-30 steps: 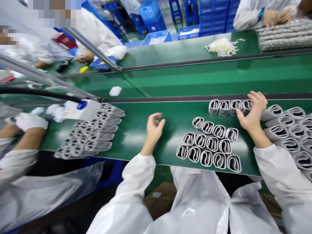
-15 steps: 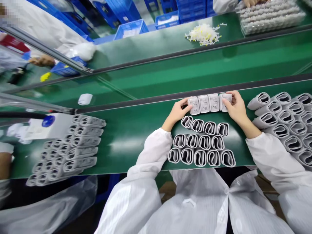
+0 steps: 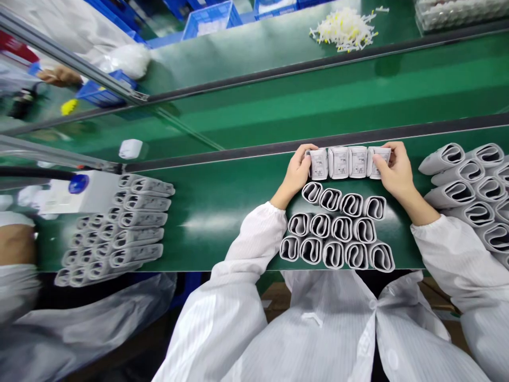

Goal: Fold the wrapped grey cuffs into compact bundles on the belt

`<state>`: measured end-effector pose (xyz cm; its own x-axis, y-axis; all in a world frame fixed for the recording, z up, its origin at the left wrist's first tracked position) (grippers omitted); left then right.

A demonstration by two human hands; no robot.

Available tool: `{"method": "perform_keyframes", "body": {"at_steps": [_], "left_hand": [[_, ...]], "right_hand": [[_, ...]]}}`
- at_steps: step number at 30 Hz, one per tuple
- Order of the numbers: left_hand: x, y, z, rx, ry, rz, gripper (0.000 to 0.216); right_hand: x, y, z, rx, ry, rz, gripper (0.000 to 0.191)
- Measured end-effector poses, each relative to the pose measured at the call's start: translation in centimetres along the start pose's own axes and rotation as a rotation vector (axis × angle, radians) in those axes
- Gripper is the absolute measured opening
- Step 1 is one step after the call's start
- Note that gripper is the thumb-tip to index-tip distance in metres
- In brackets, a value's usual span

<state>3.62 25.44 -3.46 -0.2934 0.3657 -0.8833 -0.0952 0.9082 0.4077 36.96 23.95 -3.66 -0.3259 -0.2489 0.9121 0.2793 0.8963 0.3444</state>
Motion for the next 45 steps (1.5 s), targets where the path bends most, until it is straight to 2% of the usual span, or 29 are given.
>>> {"method": "perform_keyframes", "body": {"at_steps": [6, 12, 15, 19, 26, 45], "left_hand": [[0.1, -0.4, 0.0, -0.058, -0.055, 0.029, 0.057], [-0.7, -1.1, -0.5, -0.159, 0.047, 0.139, 0.058], [-0.9, -1.2, -0.4, -0.171, 0.068, 0.160, 0.059], [-0.8, -0.9, -0.3, -0.146, 0.066, 0.129, 0.061], [-1.0, -0.7, -0.2, -0.091, 0.056, -0.035, 0.058], [-1.5, -0.8, -0.2, -0.105, 0.065, -0.011, 0.060]], "right_hand": [[0.4, 0.0, -0.1, 0.033, -0.038, -0.023, 0.063], [0.8, -0.1, -0.5, 0.046, -0.138, -0.116, 0.061], [0.7, -0.2, -0.5, 0.057, -0.161, -0.125, 0.059], [0.5, -0.2, -0.5, 0.051, -0.171, -0.121, 0.060], [0.7, -0.1, -0.6, 0.053, -0.148, -0.093, 0.066], [0.9, 0.0, -0.5, 0.061, -0.137, -0.078, 0.063]]}}
Point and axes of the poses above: each hand's wrist, its own y-axis towards the middle knuckle, its own z-axis out of the palm, x = y × z, the point moved 4 cm from there along y, towards the middle knuckle, and after that the axes turned 11 degrees about -x, right-handed, at the moved point
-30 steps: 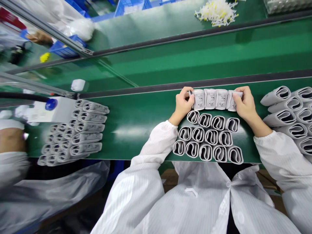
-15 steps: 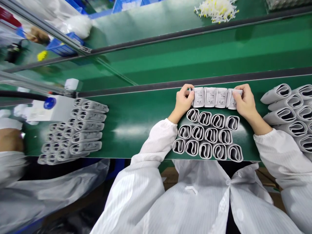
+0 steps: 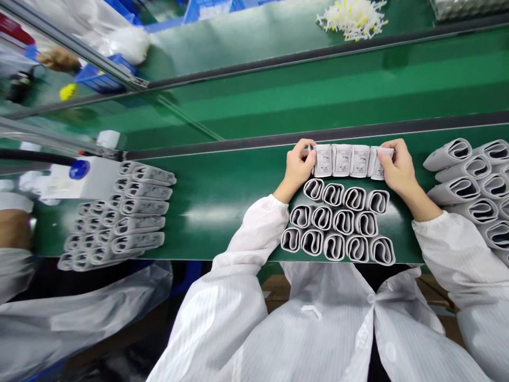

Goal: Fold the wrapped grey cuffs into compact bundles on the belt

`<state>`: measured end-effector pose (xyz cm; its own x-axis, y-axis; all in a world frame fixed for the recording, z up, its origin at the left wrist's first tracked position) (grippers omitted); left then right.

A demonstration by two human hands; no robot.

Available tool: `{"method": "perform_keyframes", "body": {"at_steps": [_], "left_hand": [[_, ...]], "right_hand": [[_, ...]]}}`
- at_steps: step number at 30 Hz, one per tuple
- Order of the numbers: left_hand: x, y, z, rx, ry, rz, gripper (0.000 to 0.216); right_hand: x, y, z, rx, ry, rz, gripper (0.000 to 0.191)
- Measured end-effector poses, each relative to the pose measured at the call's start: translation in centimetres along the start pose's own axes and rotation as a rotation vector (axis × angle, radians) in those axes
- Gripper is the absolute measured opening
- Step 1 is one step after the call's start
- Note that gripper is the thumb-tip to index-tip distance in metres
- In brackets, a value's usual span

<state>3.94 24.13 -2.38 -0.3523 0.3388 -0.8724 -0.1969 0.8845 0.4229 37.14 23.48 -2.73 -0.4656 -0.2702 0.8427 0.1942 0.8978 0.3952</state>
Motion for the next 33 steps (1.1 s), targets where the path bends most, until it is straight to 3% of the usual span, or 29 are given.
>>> {"method": "perform_keyframes", "body": {"at_steps": [24, 33], "left_hand": [[0.24, -0.08, -0.03, 0.005, 0.025, 0.006, 0.063], [-0.35, 0.11, -0.13, -0.008, 0.017, 0.047, 0.073]], "right_hand": [[0.11, 0.03, -0.13, 0.027, -0.016, -0.008, 0.058], [0.08, -0.13, 0.09, -0.009, -0.004, -0.024, 0.068]]}}
Point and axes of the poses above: each hand's wrist, its own y-axis towards the middle knuckle, its own z-axis out of the palm, x = y × z, the point moved 4 cm from there along y, towards the middle knuckle, and after that the axes turned 11 degrees about -x, right-handed, at the moved point
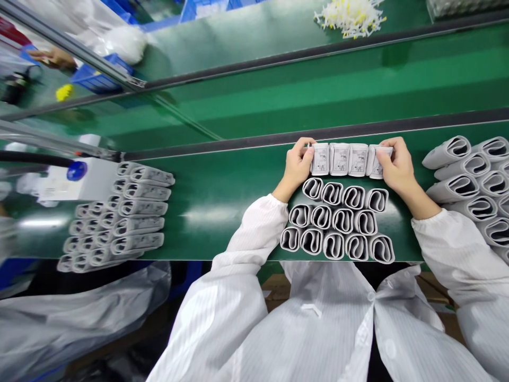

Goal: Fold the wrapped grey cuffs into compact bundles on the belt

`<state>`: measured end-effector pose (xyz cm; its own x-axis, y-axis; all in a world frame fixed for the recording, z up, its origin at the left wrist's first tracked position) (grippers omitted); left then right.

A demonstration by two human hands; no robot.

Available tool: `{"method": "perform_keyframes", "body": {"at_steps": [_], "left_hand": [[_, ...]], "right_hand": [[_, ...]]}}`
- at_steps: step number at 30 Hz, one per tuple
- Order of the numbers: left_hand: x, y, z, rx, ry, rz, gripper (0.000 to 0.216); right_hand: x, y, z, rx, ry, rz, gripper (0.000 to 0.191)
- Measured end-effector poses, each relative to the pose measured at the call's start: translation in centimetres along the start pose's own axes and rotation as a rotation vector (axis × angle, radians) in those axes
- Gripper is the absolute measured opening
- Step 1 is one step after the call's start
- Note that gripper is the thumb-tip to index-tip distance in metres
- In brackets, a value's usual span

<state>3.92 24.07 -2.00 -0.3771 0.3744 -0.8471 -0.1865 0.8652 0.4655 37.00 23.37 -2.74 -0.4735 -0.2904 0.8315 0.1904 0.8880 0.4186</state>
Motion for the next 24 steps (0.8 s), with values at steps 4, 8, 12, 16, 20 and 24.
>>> {"method": "perform_keyframes", "body": {"at_steps": [4, 8, 12, 16, 20, 24], "left_hand": [[-0.2, 0.1, -0.1, -0.007, -0.021, 0.002, 0.072], [-0.1, 0.1, -0.3, -0.016, -0.020, -0.010, 0.073], [0.2, 0.1, -0.3, -0.029, 0.010, 0.004, 0.070], [0.7, 0.3, -0.3, -0.039, -0.045, 0.025, 0.068], [1.1, 0.5, -0.4, -0.061, -0.104, 0.020, 0.067], [1.5, 0.7, -0.5, -0.085, -0.172, -0.025, 0.067]], "right_hand": [[0.2, 0.0, 0.0, 0.003, 0.000, 0.006, 0.070], [0.2, 0.0, 0.1, 0.005, 0.004, -0.002, 0.071], [0.0, -0.1, 0.2, 0.011, 0.002, -0.013, 0.069], [-0.2, -0.1, 0.2, 0.002, 0.015, -0.043, 0.066], [0.0, -0.1, 0.0, -0.022, 0.061, -0.080, 0.064], [0.2, -0.1, 0.0, -0.011, 0.080, -0.085, 0.062]]}}
Point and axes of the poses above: each hand's wrist, its own y-axis towards the middle knuckle, its own z-axis out of the palm, x = y × z, the point moved 4 cm from there along y, towards the middle knuckle, and after that the axes turned 11 degrees about -x, right-handed, at the moved point
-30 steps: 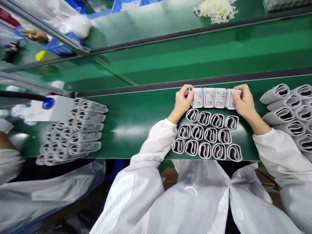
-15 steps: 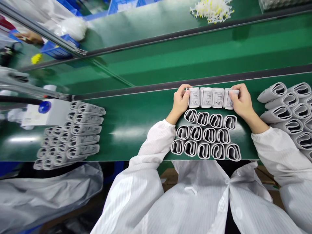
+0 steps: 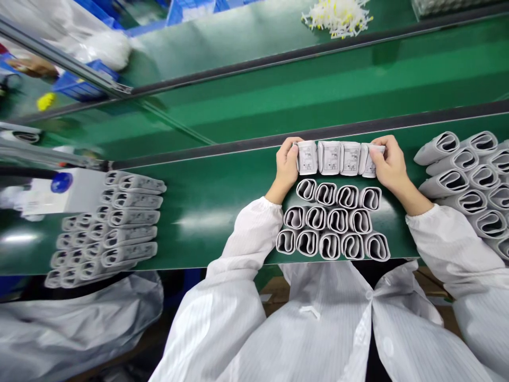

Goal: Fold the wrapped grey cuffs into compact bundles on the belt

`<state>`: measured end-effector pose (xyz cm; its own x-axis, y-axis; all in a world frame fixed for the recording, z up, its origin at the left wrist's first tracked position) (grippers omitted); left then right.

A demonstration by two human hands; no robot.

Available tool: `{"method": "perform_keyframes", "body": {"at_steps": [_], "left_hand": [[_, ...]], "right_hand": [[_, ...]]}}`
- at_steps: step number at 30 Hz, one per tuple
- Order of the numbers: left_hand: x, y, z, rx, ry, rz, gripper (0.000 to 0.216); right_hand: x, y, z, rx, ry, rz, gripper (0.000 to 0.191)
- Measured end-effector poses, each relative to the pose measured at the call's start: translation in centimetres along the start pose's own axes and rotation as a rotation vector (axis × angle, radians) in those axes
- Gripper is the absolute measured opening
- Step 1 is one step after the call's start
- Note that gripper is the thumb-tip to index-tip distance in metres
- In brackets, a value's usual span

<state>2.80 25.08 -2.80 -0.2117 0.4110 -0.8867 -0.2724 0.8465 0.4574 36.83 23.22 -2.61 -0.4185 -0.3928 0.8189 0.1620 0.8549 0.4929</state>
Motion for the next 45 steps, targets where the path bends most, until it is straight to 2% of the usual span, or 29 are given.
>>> {"method": "perform_keyframes", "body": {"at_steps": [10, 18, 36, 45], "left_hand": [[0.09, 0.19, -0.12, -0.039, -0.070, -0.053, 0.071], [-0.02, 0.14, -0.10, -0.041, -0.072, -0.051, 0.070], [0.21, 0.17, -0.16, -0.031, -0.050, -0.058, 0.071], [0.36, 0.09, 0.15, 0.050, 0.052, -0.070, 0.068]], "right_hand": [[0.12, -0.05, 0.11, 0.015, 0.028, 0.065, 0.064], [0.27, -0.06, 0.01, 0.031, 0.019, 0.070, 0.054], [0.47, -0.03, 0.02, 0.028, 0.002, 0.057, 0.066], [0.68, 0.08, 0.00, 0.001, 0.012, 0.093, 0.072]]}}
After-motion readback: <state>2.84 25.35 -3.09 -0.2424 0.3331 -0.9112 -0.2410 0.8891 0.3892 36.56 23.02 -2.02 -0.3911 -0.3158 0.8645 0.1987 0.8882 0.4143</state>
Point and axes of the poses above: each hand's wrist, its own y-axis towards the middle knuckle, its own z-axis out of the palm, x = y × z, the point moved 4 cm from there along y, towards the middle knuckle, and after that the axes turned 11 degrees about -x, right-handed, at the moved point
